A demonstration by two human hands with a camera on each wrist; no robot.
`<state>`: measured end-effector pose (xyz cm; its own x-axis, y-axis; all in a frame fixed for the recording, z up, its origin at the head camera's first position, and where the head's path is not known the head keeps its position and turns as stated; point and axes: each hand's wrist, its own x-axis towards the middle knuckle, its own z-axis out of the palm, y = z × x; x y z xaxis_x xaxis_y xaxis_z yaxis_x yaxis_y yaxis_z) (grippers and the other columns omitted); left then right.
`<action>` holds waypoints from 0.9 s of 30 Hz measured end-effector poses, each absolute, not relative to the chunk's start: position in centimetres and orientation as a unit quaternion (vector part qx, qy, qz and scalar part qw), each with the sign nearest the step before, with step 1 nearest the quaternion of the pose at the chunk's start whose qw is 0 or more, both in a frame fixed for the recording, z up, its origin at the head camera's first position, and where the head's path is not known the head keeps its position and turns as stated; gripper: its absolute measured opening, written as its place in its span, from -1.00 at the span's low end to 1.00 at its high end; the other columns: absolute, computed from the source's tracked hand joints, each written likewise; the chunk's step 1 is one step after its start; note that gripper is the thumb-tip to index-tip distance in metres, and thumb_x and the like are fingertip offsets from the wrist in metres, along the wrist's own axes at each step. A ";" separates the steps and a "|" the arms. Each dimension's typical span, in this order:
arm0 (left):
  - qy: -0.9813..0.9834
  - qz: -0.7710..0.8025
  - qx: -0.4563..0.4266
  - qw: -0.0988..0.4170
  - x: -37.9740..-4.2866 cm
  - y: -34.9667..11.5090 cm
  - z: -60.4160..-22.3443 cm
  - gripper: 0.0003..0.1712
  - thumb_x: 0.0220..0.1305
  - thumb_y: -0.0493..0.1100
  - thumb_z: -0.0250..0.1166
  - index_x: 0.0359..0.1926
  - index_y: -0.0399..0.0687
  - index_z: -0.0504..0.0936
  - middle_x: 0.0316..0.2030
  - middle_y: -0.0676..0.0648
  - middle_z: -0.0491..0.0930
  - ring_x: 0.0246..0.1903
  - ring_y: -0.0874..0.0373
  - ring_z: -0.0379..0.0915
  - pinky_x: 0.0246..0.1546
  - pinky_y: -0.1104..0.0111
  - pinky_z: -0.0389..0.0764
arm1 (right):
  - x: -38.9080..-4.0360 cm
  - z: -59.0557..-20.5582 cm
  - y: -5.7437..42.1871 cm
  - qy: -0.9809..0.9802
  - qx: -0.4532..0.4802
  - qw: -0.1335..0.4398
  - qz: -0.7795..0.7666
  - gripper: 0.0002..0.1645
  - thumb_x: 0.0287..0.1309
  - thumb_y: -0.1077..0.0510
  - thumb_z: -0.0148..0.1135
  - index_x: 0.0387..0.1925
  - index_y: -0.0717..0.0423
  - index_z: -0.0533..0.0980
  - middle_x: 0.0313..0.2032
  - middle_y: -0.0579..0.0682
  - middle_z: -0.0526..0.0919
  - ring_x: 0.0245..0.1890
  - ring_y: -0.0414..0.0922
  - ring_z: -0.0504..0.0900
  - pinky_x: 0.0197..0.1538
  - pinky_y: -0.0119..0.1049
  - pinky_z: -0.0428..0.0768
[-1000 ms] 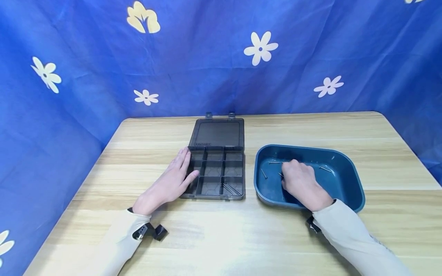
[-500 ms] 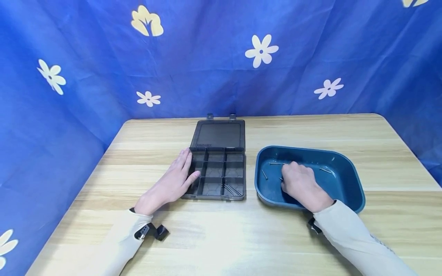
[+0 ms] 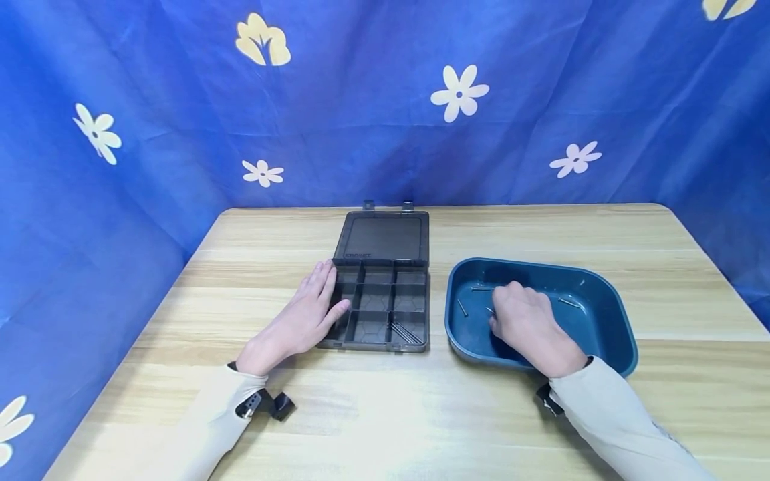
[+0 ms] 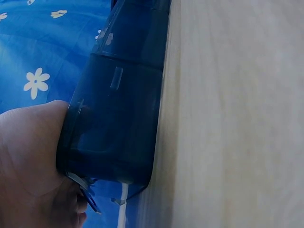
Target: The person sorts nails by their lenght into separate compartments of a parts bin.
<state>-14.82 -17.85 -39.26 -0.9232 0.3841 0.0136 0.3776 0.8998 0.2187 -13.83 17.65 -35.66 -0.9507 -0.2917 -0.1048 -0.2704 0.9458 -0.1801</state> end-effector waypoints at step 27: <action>0.974 0.109 0.201 0.007 -14.8 -17.9 -39.4 -0.11 0.50 0.22 -0.23 0.44 -0.47 -0.09 0.47 -0.38 -0.21 0.47 -0.21 -0.33 0.44 0.02 -0.21 | -13.0 -35.1 15.4 0.956 -0.222 -0.188 -0.041 -0.82 -0.04 0.29 0.36 -0.47 0.32 0.51 -0.56 0.10 0.47 -0.54 0.04 0.46 -0.56 -0.14 0.49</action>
<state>-14.81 -17.94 -39.40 -0.9195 0.3920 0.0303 0.3889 0.8957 0.2153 -12.97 15.42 -35.06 -0.8308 -0.4094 0.3770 -0.4399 0.8980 0.0059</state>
